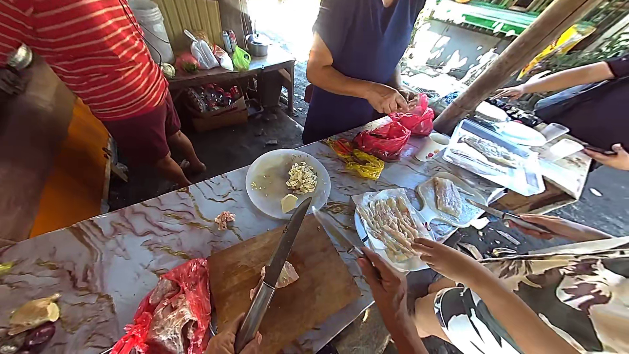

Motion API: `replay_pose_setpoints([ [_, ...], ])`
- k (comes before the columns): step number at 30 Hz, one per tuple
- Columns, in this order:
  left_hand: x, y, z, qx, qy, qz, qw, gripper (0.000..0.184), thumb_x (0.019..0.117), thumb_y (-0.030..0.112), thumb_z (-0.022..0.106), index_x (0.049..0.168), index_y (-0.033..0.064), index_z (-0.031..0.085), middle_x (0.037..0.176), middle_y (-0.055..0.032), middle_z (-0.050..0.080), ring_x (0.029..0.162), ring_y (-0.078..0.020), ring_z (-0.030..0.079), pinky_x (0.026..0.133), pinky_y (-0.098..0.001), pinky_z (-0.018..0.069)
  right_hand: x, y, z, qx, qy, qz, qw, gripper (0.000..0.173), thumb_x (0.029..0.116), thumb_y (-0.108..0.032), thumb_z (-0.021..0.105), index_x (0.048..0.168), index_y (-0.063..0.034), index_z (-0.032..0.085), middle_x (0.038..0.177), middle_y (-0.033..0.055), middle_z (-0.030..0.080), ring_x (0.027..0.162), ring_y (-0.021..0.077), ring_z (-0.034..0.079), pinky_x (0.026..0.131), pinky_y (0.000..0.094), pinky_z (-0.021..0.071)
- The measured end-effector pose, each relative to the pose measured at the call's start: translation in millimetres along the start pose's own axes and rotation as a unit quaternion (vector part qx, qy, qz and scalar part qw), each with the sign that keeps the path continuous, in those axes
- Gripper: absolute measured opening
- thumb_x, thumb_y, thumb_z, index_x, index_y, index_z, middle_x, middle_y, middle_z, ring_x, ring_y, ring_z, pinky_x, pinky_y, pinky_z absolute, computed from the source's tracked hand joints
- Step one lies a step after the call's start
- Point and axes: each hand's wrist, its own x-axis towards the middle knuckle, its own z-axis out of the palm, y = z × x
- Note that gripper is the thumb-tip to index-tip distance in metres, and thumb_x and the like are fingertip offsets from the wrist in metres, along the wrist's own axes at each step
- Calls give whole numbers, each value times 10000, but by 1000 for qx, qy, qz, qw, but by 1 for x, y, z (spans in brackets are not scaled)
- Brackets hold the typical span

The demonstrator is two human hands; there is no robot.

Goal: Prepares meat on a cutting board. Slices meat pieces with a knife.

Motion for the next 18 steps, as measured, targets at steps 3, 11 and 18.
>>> replay_pose_setpoints([
  [3,1,3,5,16,-2,4,1000,284,932,108,652,1158,-60,620,716,14,608,536,-39,565,544,-234,506,-8,-31,17,54,-35,-44,997,311,987,-269,586,1070,-22,756,833,90,737,663,110,676,623,245,567],
  [11,-1,-1,5,-4,0,6,1000,259,929,104,646,1140,-45,619,689,32,587,517,-36,554,528,-230,505,-6,8,12,-34,-4,-7,999,312,952,-174,589,1086,60,748,846,171,745,659,260,713,600,417,584],
  [18,4,5,7,-3,-7,-1,1000,280,926,104,655,1167,-34,624,694,34,589,512,-25,537,517,-211,482,-19,-33,33,50,-58,-81,994,339,1003,-335,559,1050,-68,763,808,72,736,666,134,687,618,270,562],
])
